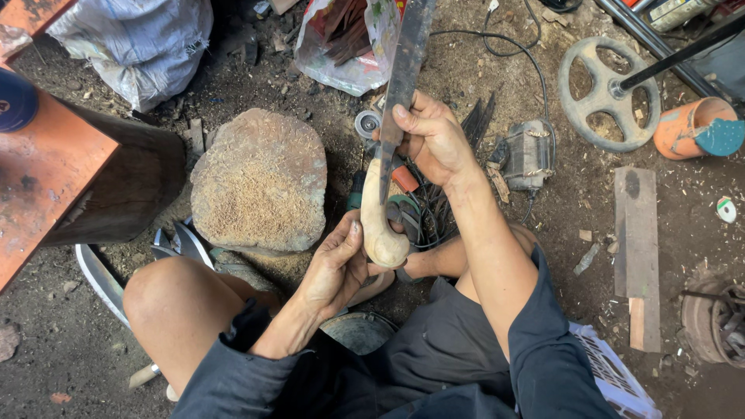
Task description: The person drills a hole into a wooden handle, inserts a metal tang, and secures it by hammering. They then use an angle grinder to smooth the blade edge.
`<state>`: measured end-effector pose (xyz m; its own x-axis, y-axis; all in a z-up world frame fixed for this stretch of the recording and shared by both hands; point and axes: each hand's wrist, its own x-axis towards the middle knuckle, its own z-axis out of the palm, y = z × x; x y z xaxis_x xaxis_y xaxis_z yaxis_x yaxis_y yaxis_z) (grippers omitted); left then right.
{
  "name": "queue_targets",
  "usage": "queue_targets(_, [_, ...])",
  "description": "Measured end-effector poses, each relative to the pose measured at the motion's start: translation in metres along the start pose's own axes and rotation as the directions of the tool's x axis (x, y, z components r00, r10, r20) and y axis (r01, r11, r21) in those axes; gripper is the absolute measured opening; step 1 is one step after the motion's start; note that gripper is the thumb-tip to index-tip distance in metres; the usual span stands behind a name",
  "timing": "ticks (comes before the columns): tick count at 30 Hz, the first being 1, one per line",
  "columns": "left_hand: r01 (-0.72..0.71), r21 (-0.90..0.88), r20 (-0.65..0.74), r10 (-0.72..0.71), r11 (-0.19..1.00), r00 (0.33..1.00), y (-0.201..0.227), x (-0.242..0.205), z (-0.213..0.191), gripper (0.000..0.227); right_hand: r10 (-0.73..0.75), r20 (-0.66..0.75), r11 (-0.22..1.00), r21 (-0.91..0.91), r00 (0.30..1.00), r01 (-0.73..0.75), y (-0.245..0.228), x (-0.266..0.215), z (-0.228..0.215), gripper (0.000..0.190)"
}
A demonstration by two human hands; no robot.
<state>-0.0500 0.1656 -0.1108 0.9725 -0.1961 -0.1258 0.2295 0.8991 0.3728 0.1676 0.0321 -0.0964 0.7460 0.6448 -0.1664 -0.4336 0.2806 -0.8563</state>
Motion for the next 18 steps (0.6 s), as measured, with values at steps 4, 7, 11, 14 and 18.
queue_targets(4, [0.065,0.102,-0.145,-0.049,0.993,0.988,-0.002,0.0,-0.017,0.038,0.014,-0.002,0.996,-0.092,1.0,-0.015,0.003,0.002,-0.003,0.024])
queue_targets(7, [0.095,0.2,-0.223,-0.049,0.975,0.974,-0.016,0.0,-0.052,0.029,0.063,-0.034,0.989,-0.132,0.997,-0.067,0.014,-0.001,-0.012,0.023])
queue_targets(11, [0.226,0.31,-0.418,-0.081,0.923,0.905,-0.047,-0.001,-0.113,0.031,0.099,-0.051,0.979,-0.174,0.994,-0.107,0.027,0.003,-0.022,0.022])
queue_targets(14, [0.39,0.552,-0.495,-0.087,0.737,0.864,-0.076,-0.002,-0.169,0.038,0.147,-0.091,0.948,-0.271,0.985,-0.167,0.041,0.007,-0.032,0.016])
queue_targets(18, [0.568,0.729,-0.605,-0.028,0.383,0.795,-0.109,-0.011,-0.228,0.049,0.343,-0.206,0.847,-0.354,0.917,-0.396,0.067,0.005,-0.041,0.023])
